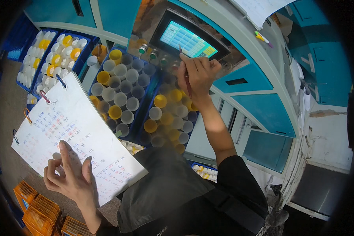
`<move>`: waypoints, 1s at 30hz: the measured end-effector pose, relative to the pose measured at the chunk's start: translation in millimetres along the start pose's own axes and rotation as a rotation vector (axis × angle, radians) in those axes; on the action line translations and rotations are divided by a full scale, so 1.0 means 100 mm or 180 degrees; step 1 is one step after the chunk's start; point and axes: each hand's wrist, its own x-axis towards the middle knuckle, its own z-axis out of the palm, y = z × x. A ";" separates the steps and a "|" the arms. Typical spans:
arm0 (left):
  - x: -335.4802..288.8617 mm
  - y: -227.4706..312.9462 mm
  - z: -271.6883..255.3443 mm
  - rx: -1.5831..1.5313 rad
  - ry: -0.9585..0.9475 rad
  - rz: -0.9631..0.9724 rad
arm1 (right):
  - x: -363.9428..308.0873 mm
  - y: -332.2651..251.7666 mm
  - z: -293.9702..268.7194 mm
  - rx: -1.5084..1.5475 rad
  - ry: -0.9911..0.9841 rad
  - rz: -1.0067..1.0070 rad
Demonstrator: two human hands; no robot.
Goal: The person operates a touchscreen control panel on a machine, using a pen to select options. They then retrieve a clipboard, flip through pages, and continue interacting with the touchscreen while referencing the clipboard.
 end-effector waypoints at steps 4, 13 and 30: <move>0.01 0.00 0.00 -0.0006 0.0008 0.0029 | -0.04 0.02 0.04 -0.0059 -0.0011 0.0035; 0.01 0.00 0.01 0.0004 0.0019 0.0015 | -0.07 0.06 0.02 -0.0136 -0.0002 0.0113; 0.03 0.01 -0.01 0.0054 0.0056 0.0058 | -0.09 0.08 -0.01 -0.0109 0.0014 0.0120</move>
